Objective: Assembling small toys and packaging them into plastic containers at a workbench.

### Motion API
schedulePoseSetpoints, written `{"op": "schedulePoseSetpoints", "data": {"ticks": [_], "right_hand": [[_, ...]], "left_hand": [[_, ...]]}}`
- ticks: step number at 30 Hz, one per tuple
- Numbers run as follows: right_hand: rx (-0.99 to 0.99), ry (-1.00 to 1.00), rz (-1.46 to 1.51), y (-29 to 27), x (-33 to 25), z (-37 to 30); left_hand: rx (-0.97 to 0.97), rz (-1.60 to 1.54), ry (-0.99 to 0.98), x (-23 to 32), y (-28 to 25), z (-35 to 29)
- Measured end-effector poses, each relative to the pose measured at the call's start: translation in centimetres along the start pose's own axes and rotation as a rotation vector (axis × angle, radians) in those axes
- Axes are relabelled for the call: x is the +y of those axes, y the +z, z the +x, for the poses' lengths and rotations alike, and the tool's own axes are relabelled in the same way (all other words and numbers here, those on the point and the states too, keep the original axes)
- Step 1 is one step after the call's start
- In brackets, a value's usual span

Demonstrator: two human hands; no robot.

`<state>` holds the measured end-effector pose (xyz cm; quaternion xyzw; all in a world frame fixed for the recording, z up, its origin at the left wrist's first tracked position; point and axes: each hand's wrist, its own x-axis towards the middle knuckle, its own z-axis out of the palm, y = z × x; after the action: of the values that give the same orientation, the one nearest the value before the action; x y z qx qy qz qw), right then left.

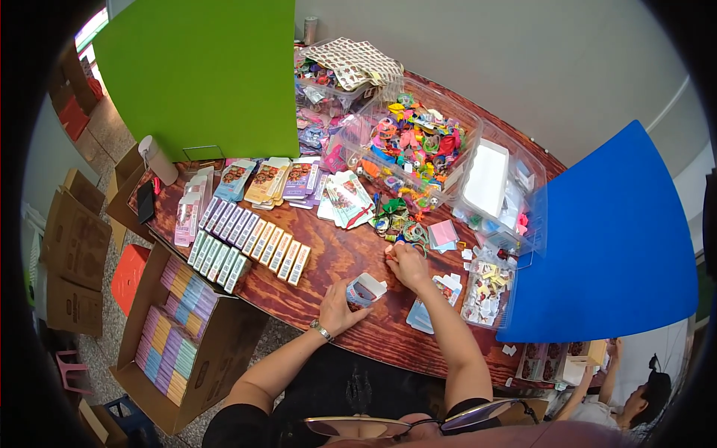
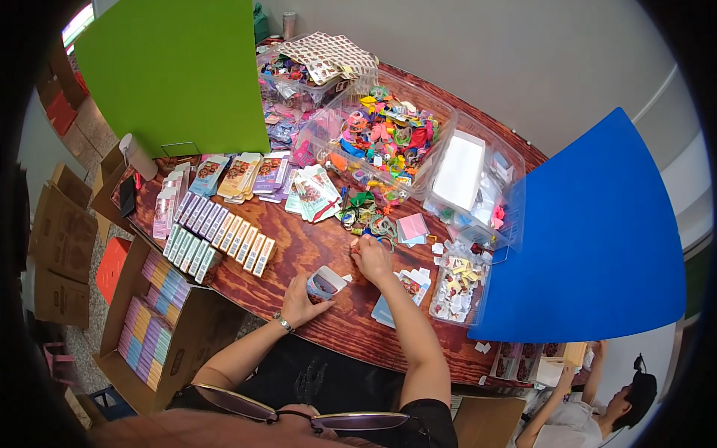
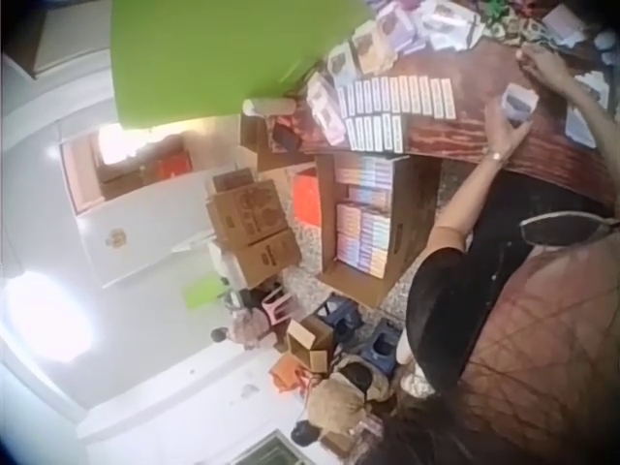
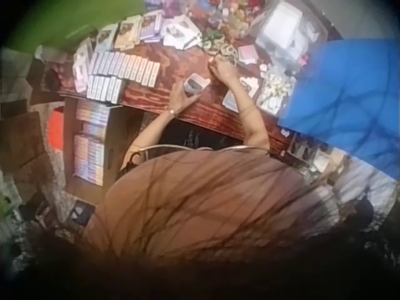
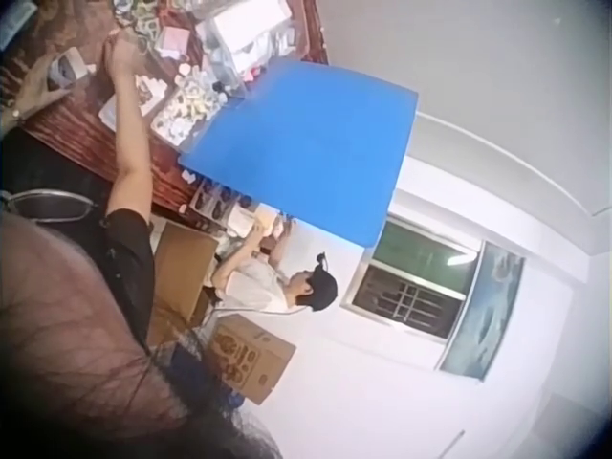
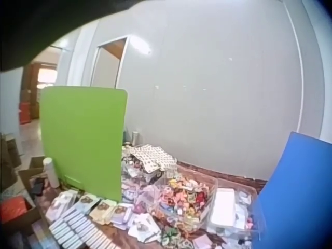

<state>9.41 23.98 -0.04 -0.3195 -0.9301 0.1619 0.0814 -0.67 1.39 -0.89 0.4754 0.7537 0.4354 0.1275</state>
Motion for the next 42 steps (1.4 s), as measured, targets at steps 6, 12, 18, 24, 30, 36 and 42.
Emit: {"op": "schedulePoseSetpoints", "data": {"ticks": [6,12,18,24,30,36,42], "right_hand": [[-0.111,-0.165,0.303,-10.2,-2.8,-2.0],[-0.36,-0.237,0.787,-11.1,-6.2,-4.3],[-0.066,-0.292,0.168,-7.3,-8.7,-6.8],[0.025,-0.423,-0.01,-7.1,-8.2,-8.7],[0.36,-0.082,0.22,-10.2,2.2,-10.6],[0.556,0.424,0.087,-12.1,16.5,-15.2],[0.451,0.562,-0.134,-10.0,17.6,-15.8]], "left_hand": [[-0.007,-0.002,-0.052,0.5,-0.1,0.5],[0.015,-0.053,-0.022,2.0,-0.3,1.1],[0.0,-0.043,0.03,2.2,0.6,0.8],[-0.02,-0.072,0.029,2.0,0.4,0.4],[-0.049,-0.055,0.014,1.8,1.6,0.6],[-0.058,-0.03,0.069,1.8,2.2,0.2],[-0.072,0.004,0.063,1.2,2.4,0.1]]}}
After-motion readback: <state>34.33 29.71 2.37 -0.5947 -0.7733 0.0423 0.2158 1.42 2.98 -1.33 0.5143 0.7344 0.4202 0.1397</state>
